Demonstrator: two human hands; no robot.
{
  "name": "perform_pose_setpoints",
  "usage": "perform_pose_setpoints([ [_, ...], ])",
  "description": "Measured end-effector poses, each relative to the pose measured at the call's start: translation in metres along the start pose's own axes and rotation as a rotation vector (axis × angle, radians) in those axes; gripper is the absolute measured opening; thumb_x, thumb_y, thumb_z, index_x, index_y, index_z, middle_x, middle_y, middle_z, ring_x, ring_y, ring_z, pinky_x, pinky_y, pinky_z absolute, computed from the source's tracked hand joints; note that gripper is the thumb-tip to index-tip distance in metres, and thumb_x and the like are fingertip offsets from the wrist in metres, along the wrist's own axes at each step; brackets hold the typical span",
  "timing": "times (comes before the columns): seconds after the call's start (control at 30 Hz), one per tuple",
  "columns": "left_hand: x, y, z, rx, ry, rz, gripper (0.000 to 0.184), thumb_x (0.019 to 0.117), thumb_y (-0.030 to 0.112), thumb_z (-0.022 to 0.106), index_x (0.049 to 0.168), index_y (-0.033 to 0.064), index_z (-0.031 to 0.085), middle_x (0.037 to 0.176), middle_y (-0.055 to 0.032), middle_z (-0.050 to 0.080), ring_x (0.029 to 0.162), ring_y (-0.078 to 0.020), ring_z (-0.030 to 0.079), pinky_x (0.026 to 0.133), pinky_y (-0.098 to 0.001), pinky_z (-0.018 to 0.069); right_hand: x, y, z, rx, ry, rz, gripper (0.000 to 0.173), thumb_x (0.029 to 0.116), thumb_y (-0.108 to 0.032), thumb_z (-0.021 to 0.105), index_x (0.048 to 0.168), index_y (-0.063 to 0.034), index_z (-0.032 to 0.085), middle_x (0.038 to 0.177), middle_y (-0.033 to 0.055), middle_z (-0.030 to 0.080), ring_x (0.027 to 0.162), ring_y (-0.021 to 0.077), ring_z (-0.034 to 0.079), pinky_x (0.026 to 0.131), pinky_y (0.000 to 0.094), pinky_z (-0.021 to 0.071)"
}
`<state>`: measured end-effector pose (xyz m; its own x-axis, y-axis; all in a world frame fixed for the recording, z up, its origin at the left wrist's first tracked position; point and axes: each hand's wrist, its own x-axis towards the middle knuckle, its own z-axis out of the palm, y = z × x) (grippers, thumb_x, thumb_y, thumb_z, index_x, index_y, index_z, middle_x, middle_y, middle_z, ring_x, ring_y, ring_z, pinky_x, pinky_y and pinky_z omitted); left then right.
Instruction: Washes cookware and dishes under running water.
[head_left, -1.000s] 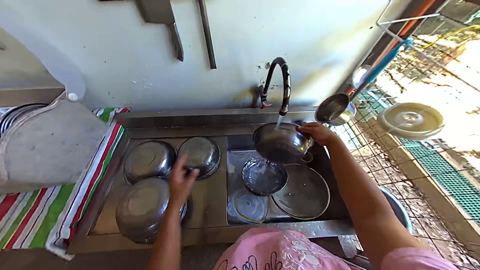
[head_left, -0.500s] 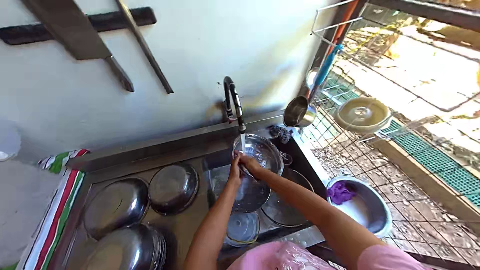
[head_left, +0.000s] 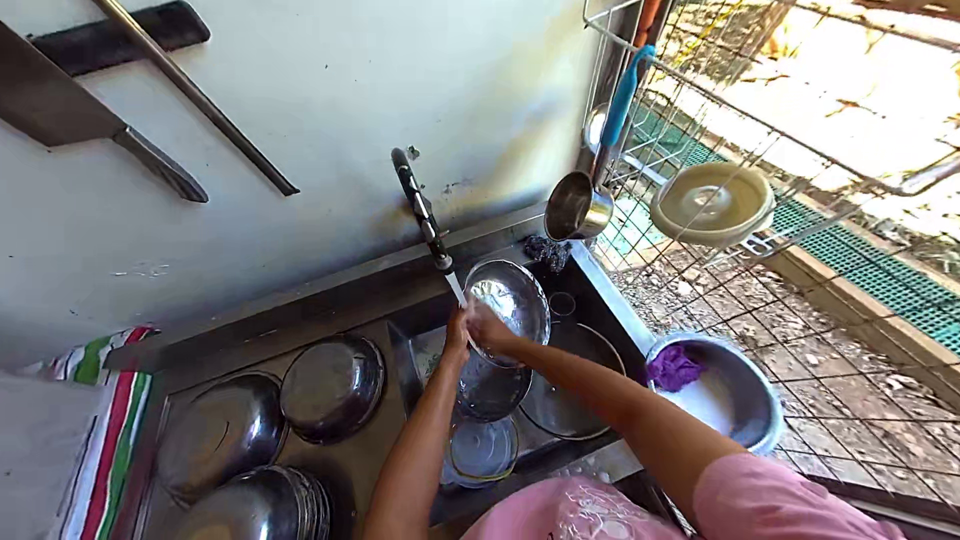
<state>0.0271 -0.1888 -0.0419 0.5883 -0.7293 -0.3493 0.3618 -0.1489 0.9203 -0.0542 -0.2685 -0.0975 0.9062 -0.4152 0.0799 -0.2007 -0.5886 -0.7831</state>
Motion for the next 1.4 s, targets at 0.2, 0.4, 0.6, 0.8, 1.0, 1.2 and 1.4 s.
perform_pose_setpoints([
  [0.2, 0.013, 0.026, -0.004, 0.222, -0.041, 0.206, 0.055, 0.1066, 0.021, 0.044, 0.158, 0.0049, 0.032, 0.161, -0.0169, 0.037, 0.146, -0.0246, 0.038, 0.119, -0.0437, 0.0329, 0.002, 0.067, -0.012, -0.315, -0.058, 0.295, 0.063, 0.1066, -0.027, 0.046, 0.159, 0.005, 0.029, 0.169, 0.0252, 0.013, 0.158, 0.0394, 0.012, 0.127, 0.0589, 0.0081],
  [0.4, 0.034, 0.018, 0.006, 0.362, -0.06, 0.348, 0.053, 0.1038, 0.015, 0.053, 0.152, -0.0026, 0.041, 0.155, -0.021, 0.046, 0.143, -0.0291, 0.044, 0.119, -0.044, 0.0343, -0.029, -0.068, 0.013, 0.847, 0.223, 0.37, 0.05, 0.1129, -0.02, 0.025, 0.142, 0.0136, 0.048, 0.144, 0.0287, 0.053, 0.136, 0.0252, 0.051, 0.117, 0.0364, 0.0369],
  [0.6, 0.022, 0.049, 0.017, 0.353, 0.046, 0.153, 0.056, 0.108, 0.031, 0.051, 0.155, 0.0031, 0.039, 0.157, -0.0212, 0.042, 0.145, -0.0345, 0.04, 0.117, -0.0537, 0.0331, -0.07, -0.019, 0.013, 0.087, 0.116, 0.2, 0.036, 0.1051, -0.014, 0.052, 0.13, 0.0098, 0.063, 0.118, 0.0297, 0.07, 0.114, 0.0431, 0.068, 0.105, 0.0557, 0.0489],
  [0.8, 0.015, 0.024, 0.015, 0.371, 0.084, 0.266, 0.055, 0.1081, 0.034, 0.05, 0.153, 0.0027, 0.043, 0.155, -0.0192, 0.046, 0.145, -0.0327, 0.042, 0.119, -0.0513, 0.0328, -0.046, -0.078, -0.045, 0.919, 0.731, 0.342, 0.029, 0.107, -0.015, 0.049, 0.096, 0.0048, 0.067, 0.079, 0.0073, 0.068, 0.074, 0.0123, 0.067, 0.074, 0.0349, 0.0587],
  [1.0, 0.008, 0.015, -0.045, 0.126, 0.093, -0.11, 0.06, 0.1087, 0.052, 0.036, 0.155, 0.0135, 0.039, 0.145, -0.0232, 0.051, 0.128, -0.0364, 0.053, 0.099, -0.0557, 0.0467, -0.048, -0.047, -0.065, 1.288, 0.841, 0.43, 0.052, 0.113, -0.04, 0.029, 0.125, 0.0009, 0.058, 0.106, 0.0142, 0.07, 0.098, 0.0207, 0.07, 0.087, 0.0416, 0.0592],
  [1.2, -0.029, 0.049, -0.09, 0.063, 0.185, 0.074, 0.057, 0.1003, 0.015, 0.064, 0.152, 0.0058, 0.041, 0.143, -0.0227, 0.053, 0.125, -0.0308, 0.056, 0.102, -0.0478, 0.0491, -0.054, -0.009, 0.014, 1.154, 0.549, 0.829, 0.056, 0.1115, -0.046, 0.033, 0.127, 0.0021, 0.058, 0.105, 0.0152, 0.067, 0.088, 0.0215, 0.066, 0.079, 0.0416, 0.057],
  [1.4, -0.091, 0.074, -0.19, 0.198, 0.576, 0.255, 0.069, 0.0903, 0.01, 0.075, 0.152, 0.0094, 0.045, 0.149, -0.0202, 0.051, 0.134, -0.0312, 0.052, 0.108, -0.0501, 0.0462, -0.095, 0.006, 0.071, -0.055, -0.695, 0.37, 0.054, 0.097, -0.025, 0.072, 0.142, 0.0012, 0.057, 0.138, 0.0303, 0.059, 0.132, 0.0467, 0.054, 0.113, 0.0644, 0.0385],
])
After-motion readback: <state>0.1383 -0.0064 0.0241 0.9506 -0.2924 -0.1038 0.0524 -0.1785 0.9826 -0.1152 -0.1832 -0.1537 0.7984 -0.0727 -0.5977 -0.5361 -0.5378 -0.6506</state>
